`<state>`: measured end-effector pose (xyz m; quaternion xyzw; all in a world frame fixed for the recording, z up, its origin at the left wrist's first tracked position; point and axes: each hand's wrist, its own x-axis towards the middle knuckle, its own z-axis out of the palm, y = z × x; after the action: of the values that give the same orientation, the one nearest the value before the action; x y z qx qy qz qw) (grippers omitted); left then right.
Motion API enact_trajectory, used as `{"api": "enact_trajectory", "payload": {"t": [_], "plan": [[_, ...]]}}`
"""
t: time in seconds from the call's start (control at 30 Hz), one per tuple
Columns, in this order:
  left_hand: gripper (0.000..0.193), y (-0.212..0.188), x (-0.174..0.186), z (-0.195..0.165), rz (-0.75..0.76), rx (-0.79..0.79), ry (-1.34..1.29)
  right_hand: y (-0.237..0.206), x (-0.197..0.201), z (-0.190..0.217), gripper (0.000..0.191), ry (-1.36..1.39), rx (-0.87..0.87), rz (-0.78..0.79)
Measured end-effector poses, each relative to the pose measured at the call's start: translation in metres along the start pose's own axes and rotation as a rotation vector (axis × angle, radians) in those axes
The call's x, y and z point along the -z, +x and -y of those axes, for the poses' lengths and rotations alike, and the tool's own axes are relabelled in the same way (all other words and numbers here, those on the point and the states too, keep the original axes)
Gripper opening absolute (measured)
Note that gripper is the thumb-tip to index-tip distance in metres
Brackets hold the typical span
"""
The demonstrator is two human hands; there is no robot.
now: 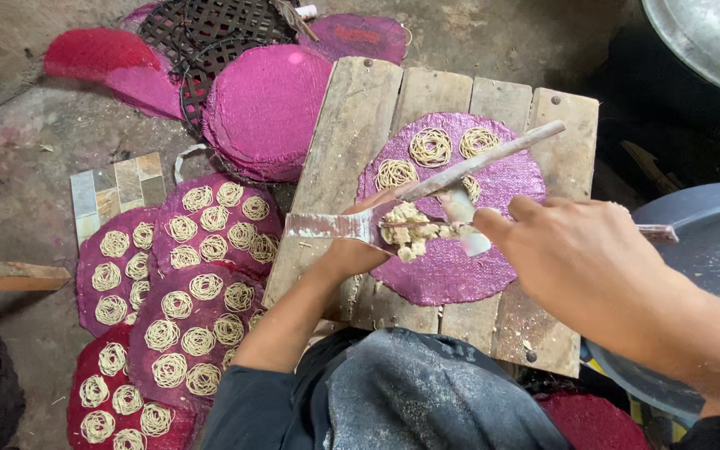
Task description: The person sits at a low wooden board and uses a hand-held noodle press to extrude dough into noodle nests on round pink mats. They scoop dough from a basin into the press with a stick, press the noodles out, place the finished nest aside, and cover completed nests with a cloth.
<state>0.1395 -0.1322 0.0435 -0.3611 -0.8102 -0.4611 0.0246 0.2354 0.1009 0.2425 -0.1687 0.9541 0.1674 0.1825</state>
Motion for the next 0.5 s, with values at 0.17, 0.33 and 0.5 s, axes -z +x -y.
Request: {"api": "enact_trajectory", "payload": {"t": [0.17,0.33,0.5], "plan": [[0.068,-0.003,-0.02,-0.004,0.012,-0.033,-0.167,0.03,0.01,0.031,0.045,-0.102,0.063,0.055],[0.063,-0.004,-0.031,0.003,-0.039,-0.001,-0.139,0.038,0.042,0.063,0.052,-0.283,0.17,-0.073],[0.075,0.002,-0.013,-0.005,-0.028,0.151,-0.026,0.0,0.03,0.009,0.047,-0.016,-0.173,0.286]]}}
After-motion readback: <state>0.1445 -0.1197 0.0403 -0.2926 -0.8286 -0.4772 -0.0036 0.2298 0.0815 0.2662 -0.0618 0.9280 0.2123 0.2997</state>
